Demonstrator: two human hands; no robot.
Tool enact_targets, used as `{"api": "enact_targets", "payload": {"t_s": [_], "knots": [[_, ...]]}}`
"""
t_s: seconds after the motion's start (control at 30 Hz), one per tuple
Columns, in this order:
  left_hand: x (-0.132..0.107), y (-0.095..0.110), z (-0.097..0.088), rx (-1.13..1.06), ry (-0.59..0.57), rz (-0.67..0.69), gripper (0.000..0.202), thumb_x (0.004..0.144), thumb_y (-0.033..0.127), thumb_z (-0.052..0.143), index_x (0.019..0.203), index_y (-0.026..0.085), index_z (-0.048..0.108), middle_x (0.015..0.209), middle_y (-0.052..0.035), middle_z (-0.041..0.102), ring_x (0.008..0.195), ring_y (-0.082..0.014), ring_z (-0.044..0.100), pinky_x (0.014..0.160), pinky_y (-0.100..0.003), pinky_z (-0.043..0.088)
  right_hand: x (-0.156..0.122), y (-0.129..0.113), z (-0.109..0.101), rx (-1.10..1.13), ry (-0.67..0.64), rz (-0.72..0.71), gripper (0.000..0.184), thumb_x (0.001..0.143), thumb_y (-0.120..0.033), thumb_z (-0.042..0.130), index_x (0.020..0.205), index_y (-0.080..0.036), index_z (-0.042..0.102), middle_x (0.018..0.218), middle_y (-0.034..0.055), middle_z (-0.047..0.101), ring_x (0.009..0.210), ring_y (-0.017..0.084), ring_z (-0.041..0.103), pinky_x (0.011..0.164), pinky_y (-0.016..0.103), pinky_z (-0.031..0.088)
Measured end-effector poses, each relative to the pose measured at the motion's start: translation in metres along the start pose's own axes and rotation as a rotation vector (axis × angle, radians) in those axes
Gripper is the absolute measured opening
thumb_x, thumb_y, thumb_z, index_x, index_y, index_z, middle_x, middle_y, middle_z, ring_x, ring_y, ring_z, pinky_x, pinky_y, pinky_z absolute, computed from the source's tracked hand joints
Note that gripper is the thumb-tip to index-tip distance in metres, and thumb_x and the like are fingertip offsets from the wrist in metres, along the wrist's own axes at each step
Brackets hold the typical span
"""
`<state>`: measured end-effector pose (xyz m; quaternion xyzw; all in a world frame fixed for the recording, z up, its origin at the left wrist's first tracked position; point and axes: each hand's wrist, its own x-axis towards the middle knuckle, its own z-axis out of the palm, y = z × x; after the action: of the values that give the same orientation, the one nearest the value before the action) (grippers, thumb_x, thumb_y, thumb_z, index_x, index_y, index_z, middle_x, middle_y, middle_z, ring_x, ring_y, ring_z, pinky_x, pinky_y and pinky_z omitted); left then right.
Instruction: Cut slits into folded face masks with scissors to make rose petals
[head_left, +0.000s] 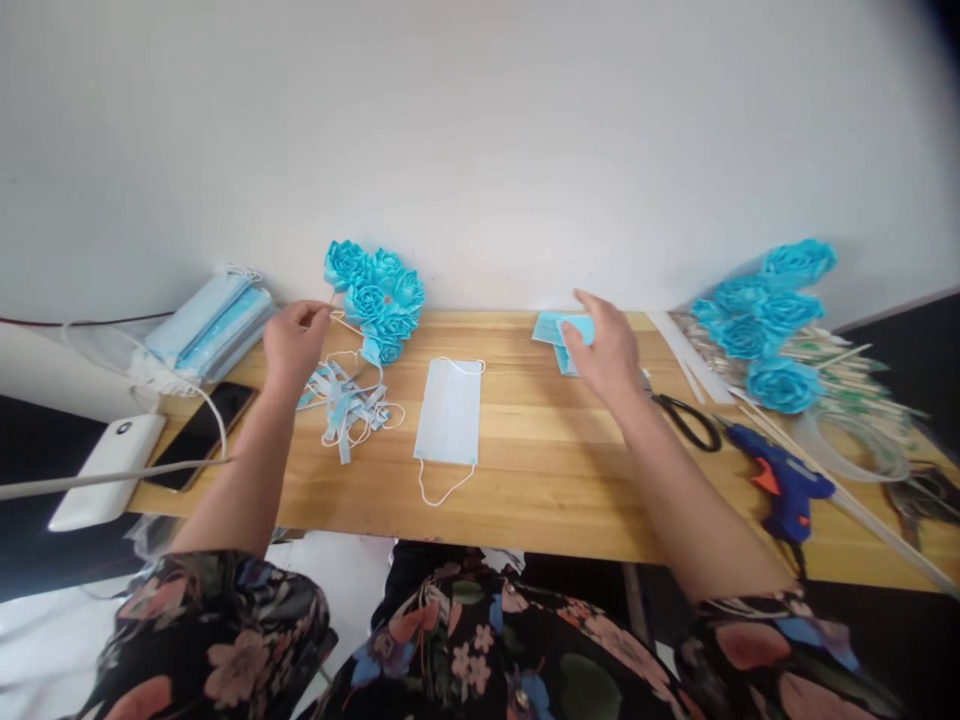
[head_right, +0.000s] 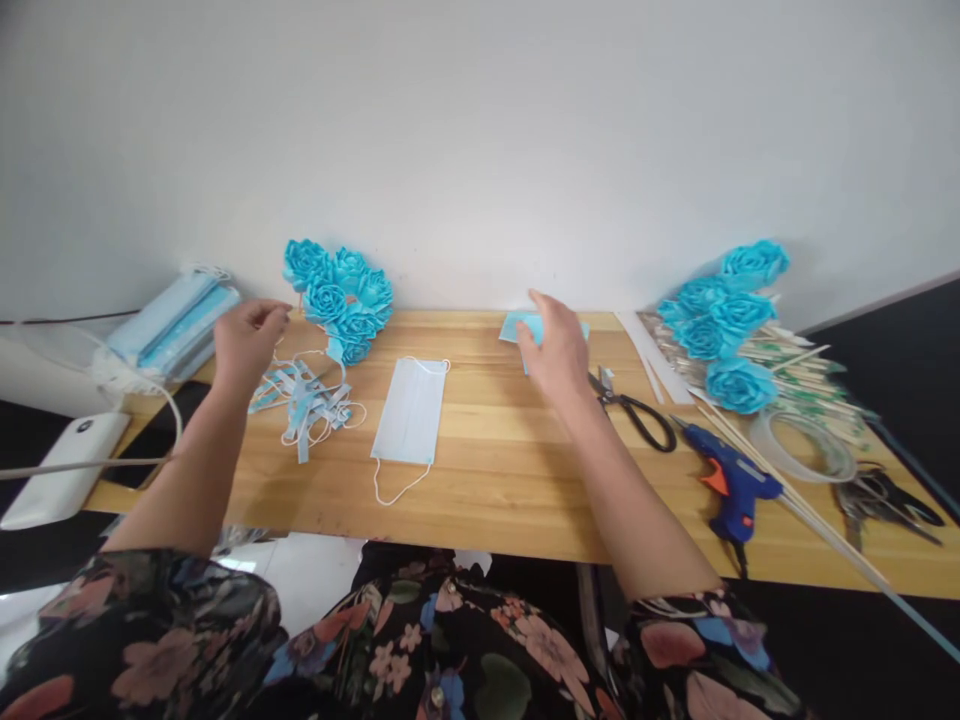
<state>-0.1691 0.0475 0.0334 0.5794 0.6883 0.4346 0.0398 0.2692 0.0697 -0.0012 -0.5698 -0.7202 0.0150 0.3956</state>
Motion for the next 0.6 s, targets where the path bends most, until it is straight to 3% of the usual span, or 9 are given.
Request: {"api": "enact_targets", "payload": {"t_s": [0.1,0.2,0.27,0.4,0.47,0.6], "knots": [[0.005,-0.028,0.013,0.192,-0.086,-0.035,0.039,0.083,0.029,0.058,0.116,0.017,0.075,0.087,-0.0059,0.073,0.079,-0.0211,0.064,0.074,-0.031,0.044,0.01,-0.047,0.022,0.076,-0.263,-0.187,0.054,0.092,-0.027,0.057,0.145,-0.017,0.059,0.146,0.0154,0.065,0.136,0.033,0.059,0.116,0.055,0.046],[0.013,-0.032,0.033,0.266,-0.174,-0.041,0.048,0.083,0.029,0.06,0.129,0.018,0.069,0.09,-0.0068,0.074,0.083,-0.0241,0.066,0.072,-0.031,0.041,0.024,-0.091,0.053,0.112,-0.419,-0.356,0.054,0.093,-0.024,0.057,0.147,-0.017,0.058,0.149,0.0137,0.063,0.137,0.032,0.057,0.117,0.054,0.046],[0.019,-0.03,0.046,0.284,-0.181,-0.041,0.042,0.083,0.029,0.061,0.123,0.018,0.07,0.089,-0.0075,0.073,0.084,-0.0255,0.067,0.07,-0.031,0.039,0.033,-0.116,0.074,0.126,-0.444,-0.415,0.055,0.094,-0.023,0.058,0.149,-0.016,0.056,0.149,0.0132,0.062,0.138,0.031,0.057,0.118,0.051,0.044],[0.029,-0.031,0.062,0.24,-0.112,-0.032,0.018,0.085,0.028,0.058,0.09,0.016,0.071,0.082,-0.0114,0.073,0.082,-0.0278,0.067,0.068,-0.033,0.037,0.048,-0.155,0.11,0.085,-0.463,-0.421,0.063,0.093,-0.028,0.067,0.152,-0.015,0.052,0.154,0.0157,0.059,0.139,0.035,0.054,0.115,0.054,0.043],[0.032,-0.034,0.066,0.213,-0.089,-0.034,0.018,0.084,0.027,0.055,0.078,0.017,0.068,0.08,-0.0123,0.074,0.08,-0.0287,0.067,0.068,-0.034,0.039,0.053,-0.168,0.124,0.068,-0.467,-0.42,0.069,0.091,-0.034,0.072,0.153,-0.014,0.05,0.155,0.0179,0.056,0.141,0.038,0.05,0.113,0.056,0.043],[0.038,-0.039,0.071,0.143,-0.047,-0.058,0.02,0.081,0.027,0.051,0.075,0.015,0.066,0.086,-0.0127,0.076,0.086,-0.0299,0.068,0.074,-0.035,0.046,0.055,-0.179,0.146,0.068,-0.46,-0.356,0.076,0.087,-0.043,0.078,0.15,-0.011,0.052,0.149,0.0218,0.059,0.136,0.04,0.052,0.11,0.055,0.046]]}}
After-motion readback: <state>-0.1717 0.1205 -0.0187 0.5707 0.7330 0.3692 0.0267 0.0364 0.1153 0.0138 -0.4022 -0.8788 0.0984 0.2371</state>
